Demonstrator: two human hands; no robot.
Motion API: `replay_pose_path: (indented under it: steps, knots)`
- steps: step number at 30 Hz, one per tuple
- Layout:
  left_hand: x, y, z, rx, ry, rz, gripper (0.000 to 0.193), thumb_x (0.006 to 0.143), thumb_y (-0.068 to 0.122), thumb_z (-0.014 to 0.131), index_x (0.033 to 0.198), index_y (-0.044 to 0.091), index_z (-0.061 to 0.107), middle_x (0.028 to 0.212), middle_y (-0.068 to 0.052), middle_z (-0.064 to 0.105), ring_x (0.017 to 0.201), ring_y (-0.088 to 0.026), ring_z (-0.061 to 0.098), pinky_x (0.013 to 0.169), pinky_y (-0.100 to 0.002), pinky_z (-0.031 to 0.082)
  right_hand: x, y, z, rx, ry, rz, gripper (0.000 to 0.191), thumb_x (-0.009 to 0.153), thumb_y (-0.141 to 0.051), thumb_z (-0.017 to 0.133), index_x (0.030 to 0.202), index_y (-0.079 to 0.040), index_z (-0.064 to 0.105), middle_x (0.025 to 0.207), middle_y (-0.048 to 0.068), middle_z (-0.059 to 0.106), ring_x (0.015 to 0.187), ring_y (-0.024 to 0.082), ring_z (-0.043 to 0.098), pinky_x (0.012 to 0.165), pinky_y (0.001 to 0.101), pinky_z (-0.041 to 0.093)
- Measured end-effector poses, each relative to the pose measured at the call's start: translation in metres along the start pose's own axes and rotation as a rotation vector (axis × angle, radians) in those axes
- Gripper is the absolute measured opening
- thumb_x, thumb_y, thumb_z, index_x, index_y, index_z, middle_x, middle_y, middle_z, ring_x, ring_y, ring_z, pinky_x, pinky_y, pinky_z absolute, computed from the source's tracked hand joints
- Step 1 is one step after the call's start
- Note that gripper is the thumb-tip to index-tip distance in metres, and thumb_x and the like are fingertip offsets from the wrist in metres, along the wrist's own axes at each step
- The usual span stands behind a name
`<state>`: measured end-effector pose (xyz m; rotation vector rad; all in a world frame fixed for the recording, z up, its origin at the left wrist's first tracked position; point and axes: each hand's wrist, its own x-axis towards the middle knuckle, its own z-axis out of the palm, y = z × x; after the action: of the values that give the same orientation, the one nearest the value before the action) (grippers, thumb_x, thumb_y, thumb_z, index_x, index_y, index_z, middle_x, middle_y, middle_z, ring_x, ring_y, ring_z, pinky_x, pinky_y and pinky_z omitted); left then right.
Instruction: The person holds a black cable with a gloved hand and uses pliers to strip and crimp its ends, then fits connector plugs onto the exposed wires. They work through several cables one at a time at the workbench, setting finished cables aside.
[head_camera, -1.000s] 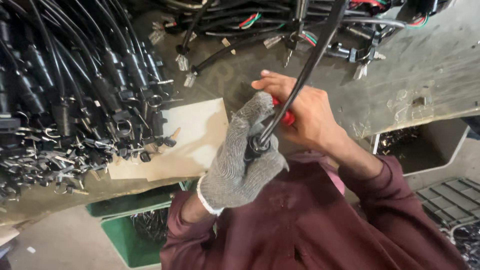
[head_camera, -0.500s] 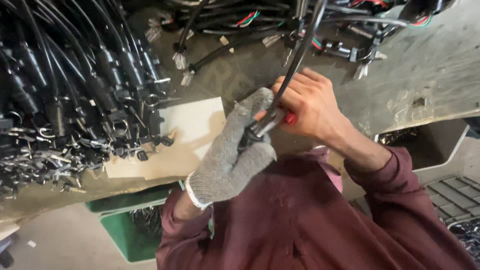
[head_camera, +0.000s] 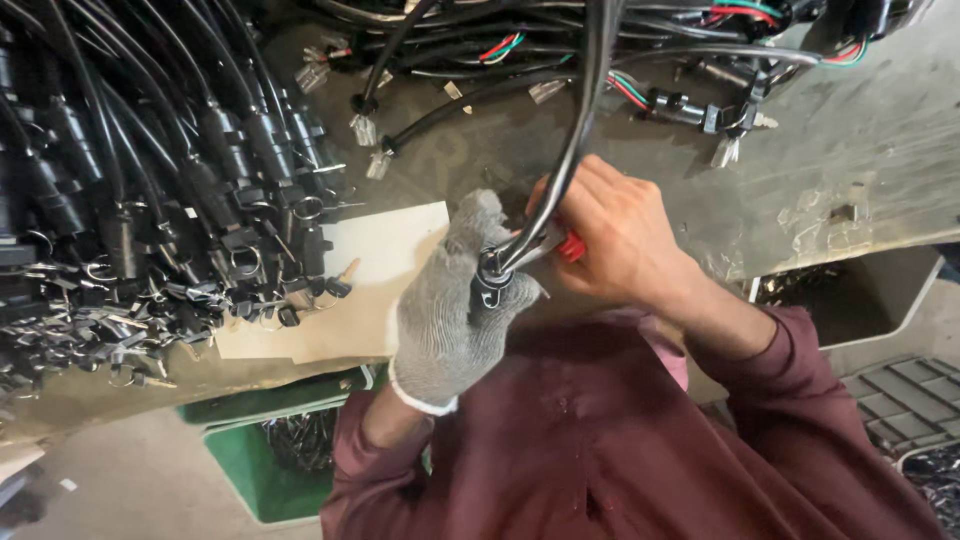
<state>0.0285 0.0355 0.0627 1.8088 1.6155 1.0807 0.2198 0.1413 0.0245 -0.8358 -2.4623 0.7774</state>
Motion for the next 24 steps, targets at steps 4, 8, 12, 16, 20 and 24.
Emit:
replay_pose_path:
  steps: [4, 8, 12, 16, 20, 24]
  knots:
    - [-0.011, -0.002, 0.015, -0.025, 0.077, -0.035, 0.069, 0.097, 0.012, 0.076, 0.153, 0.002, 0.036, 0.127, -0.013, 0.067, 0.115, -0.035, 0.069, 0.101, -0.041, 0.056, 0.0, -0.007, 0.007, 0.027, 0.018, -0.006, 0.04, 0.072, -0.021, 0.085, 0.1, -0.005, 0.061, 0.096, 0.008, 0.066, 0.089, 0.031, 0.066, 0.067, 0.0423, 0.05]
    - [-0.022, -0.002, 0.022, 0.057, 0.112, -0.067, 0.074, 0.101, 0.012, 0.077, 0.156, -0.004, 0.03, 0.125, -0.008, 0.072, 0.105, -0.031, 0.068, 0.092, -0.044, 0.054, -0.004, -0.009, 0.011, -0.109, 0.043, 0.089, 0.038, 0.086, -0.027, 0.093, 0.092, -0.008, 0.06, 0.083, 0.003, 0.062, 0.076, 0.026, 0.065, 0.061, 0.0413, 0.047]
    - [-0.025, -0.001, 0.025, 0.351, 0.133, -0.065, 0.066, 0.1, 0.013, 0.075, 0.154, 0.001, 0.038, 0.124, -0.011, 0.069, 0.101, -0.032, 0.067, 0.083, -0.044, 0.053, -0.012, -0.008, 0.009, -0.204, 0.045, 0.094, 0.042, 0.075, -0.025, 0.091, 0.087, -0.007, 0.055, 0.081, 0.006, 0.059, 0.075, 0.028, 0.062, 0.057, 0.0418, 0.045]
    - [-0.023, -0.002, 0.029, 0.661, 0.131, -0.078, 0.063, 0.097, 0.018, 0.076, 0.15, 0.003, 0.044, 0.124, -0.014, 0.068, 0.094, -0.034, 0.065, 0.079, -0.047, 0.052, -0.015, -0.01, 0.01, -0.314, -0.011, 0.195, 0.044, 0.06, -0.018, 0.083, 0.093, -0.007, 0.056, 0.085, 0.006, 0.063, 0.079, 0.028, 0.065, 0.059, 0.0423, 0.047]
    - [-0.021, -0.005, 0.027, 0.753, 0.162, -0.007, 0.061, 0.098, 0.011, 0.073, 0.151, 0.003, 0.044, 0.126, -0.014, 0.067, 0.098, -0.033, 0.066, 0.083, -0.046, 0.053, -0.014, -0.021, 0.011, -0.17, 0.025, 0.206, 0.046, 0.065, -0.018, 0.081, 0.102, -0.006, 0.057, 0.085, 0.008, 0.062, 0.079, 0.03, 0.064, 0.06, 0.0431, 0.048]
    - [-0.016, 0.002, 0.017, 0.564, 0.125, 0.007, 0.067, 0.099, 0.015, 0.073, 0.153, 0.0, 0.039, 0.127, -0.015, 0.066, 0.101, -0.033, 0.067, 0.085, -0.046, 0.053, -0.01, -0.033, 0.01, -0.032, 0.01, 0.211, 0.047, 0.071, -0.022, 0.084, 0.108, -0.006, 0.058, 0.085, 0.007, 0.062, 0.08, 0.03, 0.064, 0.062, 0.0426, 0.049]
